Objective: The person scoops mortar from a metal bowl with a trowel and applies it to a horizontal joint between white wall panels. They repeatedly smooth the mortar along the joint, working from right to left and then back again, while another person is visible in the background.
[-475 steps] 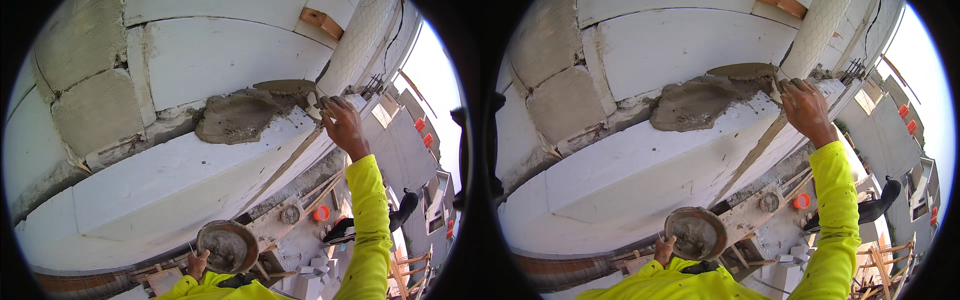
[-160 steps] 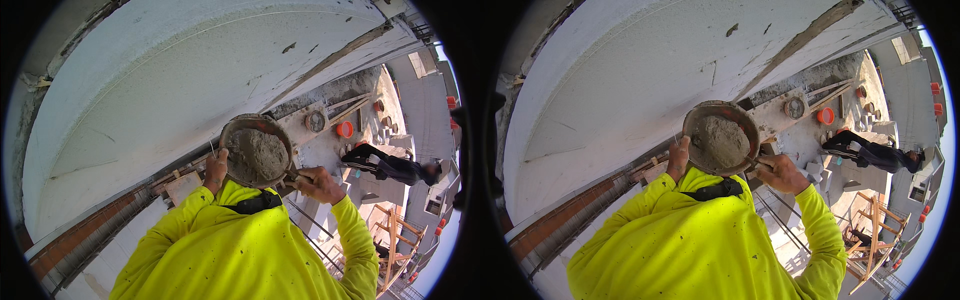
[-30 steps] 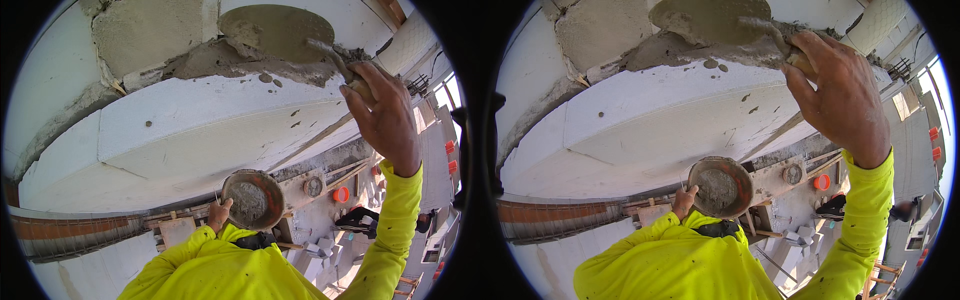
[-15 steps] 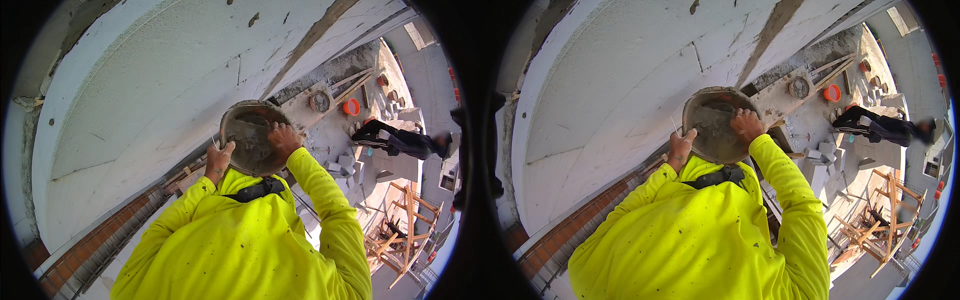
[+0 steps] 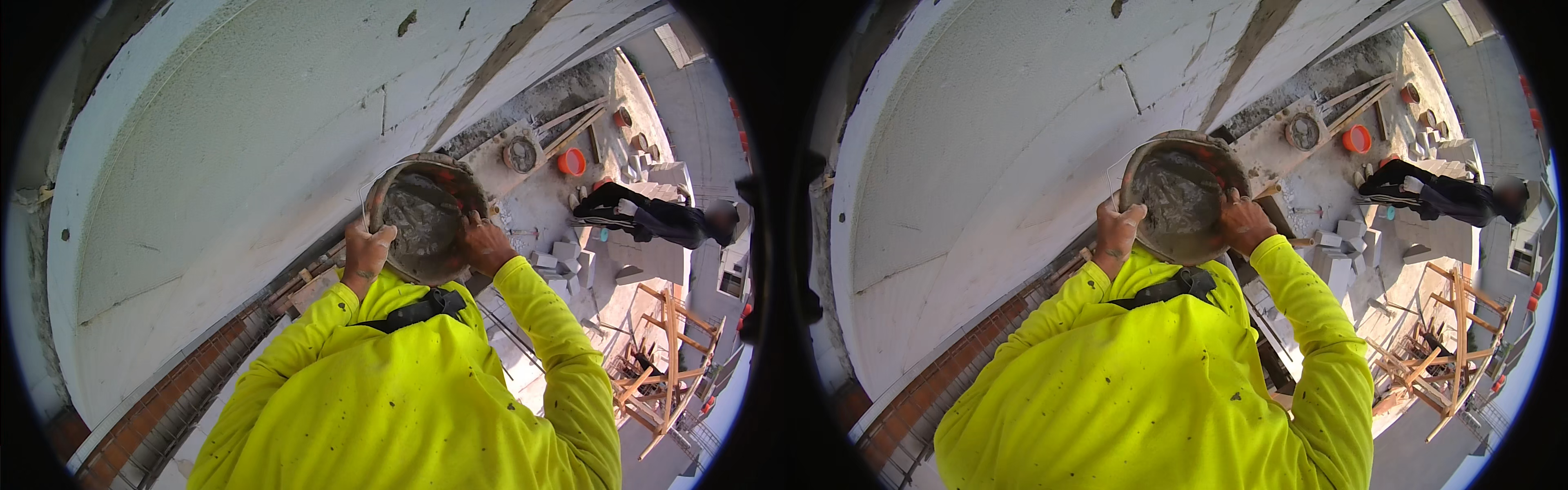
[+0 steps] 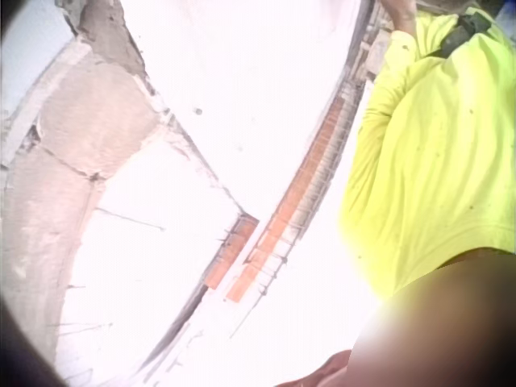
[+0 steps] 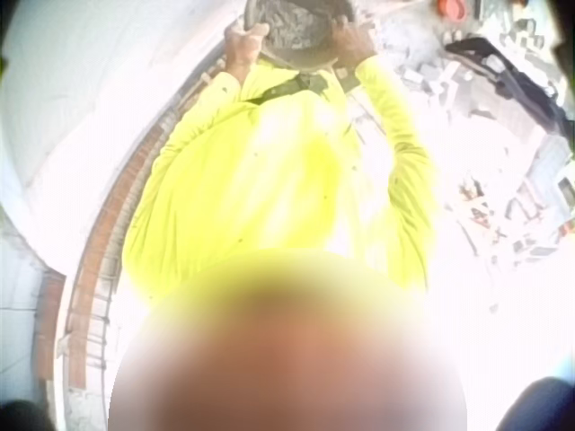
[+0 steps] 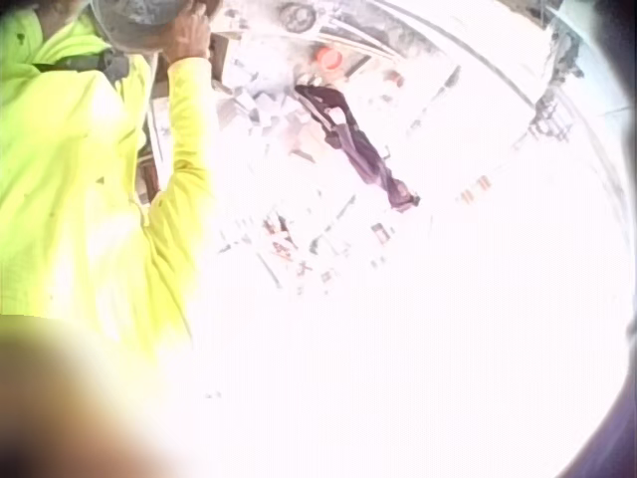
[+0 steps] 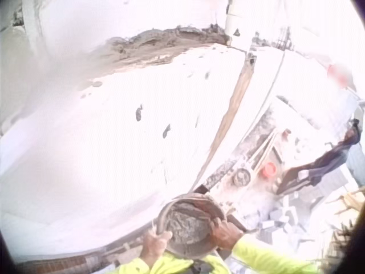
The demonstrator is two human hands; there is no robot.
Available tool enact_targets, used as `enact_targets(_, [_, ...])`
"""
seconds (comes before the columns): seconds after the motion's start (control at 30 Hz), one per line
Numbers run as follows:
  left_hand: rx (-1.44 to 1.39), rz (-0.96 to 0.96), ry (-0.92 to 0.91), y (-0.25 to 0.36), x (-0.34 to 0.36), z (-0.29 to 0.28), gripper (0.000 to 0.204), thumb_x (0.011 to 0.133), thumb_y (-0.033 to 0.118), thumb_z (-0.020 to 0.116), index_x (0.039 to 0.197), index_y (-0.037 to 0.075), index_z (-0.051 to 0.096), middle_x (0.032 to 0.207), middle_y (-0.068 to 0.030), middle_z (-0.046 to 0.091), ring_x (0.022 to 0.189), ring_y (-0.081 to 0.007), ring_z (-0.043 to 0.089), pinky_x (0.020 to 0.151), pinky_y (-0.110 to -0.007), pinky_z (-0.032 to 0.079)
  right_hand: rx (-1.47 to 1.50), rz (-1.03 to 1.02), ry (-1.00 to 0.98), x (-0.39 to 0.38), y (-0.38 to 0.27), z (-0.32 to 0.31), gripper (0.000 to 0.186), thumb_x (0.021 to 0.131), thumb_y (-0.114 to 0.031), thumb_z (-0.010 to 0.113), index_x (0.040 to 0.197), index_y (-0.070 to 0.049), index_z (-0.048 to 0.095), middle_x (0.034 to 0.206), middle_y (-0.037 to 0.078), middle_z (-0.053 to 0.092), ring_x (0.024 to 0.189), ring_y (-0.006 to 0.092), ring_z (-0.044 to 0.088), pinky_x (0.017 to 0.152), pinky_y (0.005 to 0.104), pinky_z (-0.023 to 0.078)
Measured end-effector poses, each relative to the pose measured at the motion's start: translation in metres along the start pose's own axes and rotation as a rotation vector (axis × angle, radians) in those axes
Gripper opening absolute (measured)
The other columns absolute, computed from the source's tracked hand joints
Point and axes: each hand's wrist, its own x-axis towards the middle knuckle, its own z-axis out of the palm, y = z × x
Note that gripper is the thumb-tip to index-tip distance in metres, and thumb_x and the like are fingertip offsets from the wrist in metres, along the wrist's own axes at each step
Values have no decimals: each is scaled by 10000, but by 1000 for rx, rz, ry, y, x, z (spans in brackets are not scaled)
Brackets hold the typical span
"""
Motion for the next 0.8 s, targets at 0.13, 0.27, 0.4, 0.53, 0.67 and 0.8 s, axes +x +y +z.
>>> enact_targets(0.13, [-44, 159, -19, 15, 2, 9, 350, 816, 23, 595, 1150, -77, 630, 931, 23, 574, 799, -67, 485, 755, -217, 427, 167, -61, 21, -2, -16, 21, 368, 839, -128, 593, 1118, 112, 582, 1018, 317, 633, 836, 432, 685, 724, 467, 572])
enact_targets(0.27, [-100, 41, 2, 19, 3, 9, 556, 797, -3, 583, 1348, -66, 547, 1115, -11, 587, 936, -82, 505, 851, -221, 433, 304, -189, -59, -11, -26, 21, 262, 805, -118, 635, 990, 67, 638, 954, 277, 659, 823, 425, 685, 709, 471, 564])
enact_targets(0.4, [-132, 72, 34, 18, 6, 10, 590, 797, 9, 579, 1381, -64, 529, 1043, 3, 569, 891, -92, 500, 858, -235, 427, 366, -395, -32, -14, -35, 8, 167, 843, -114, 617, 943, 14, 655, 901, 223, 663, 792, 407, 680, 715, 485, 548])
enact_targets(0.53, [-232, 10, 90, 28, 10, 9, 605, 801, 24, 587, 1397, -56, 518, 1159, -41, 587, 1002, -121, 536, 940, -264, 426, 637, -252, 53, -18, -38, -17, 245, 838, -142, 650, 1020, 21, 675, 866, 239, 684, 796, 400, 689, 707, 455, 555])
enact_targets(0.67, [-381, 5, 108, 48, 13, 6, 574, 806, 20, 589, 1373, -51, 533, 1148, -47, 581, 983, -133, 541, 916, -283, 438, 827, -92, 11, -31, -20, -66, 308, 888, -178, 650, 1111, 35, 653, 760, 202, 653, 650, 255, 671, 617, 381, 521])
enact_targets(0.8, [-471, -64, 84, 64, 13, 6, 479, 813, 39, 604, 1286, -28, 578, 1032, -22, 608, 917, -133, 567, 889, -308, 467, 734, -80, 18, -53, -3, -149, 286, 891, -180, 649, 1071, 42, 652, 679, 178, 621, 576, 273, 609, 567, 383, 485])
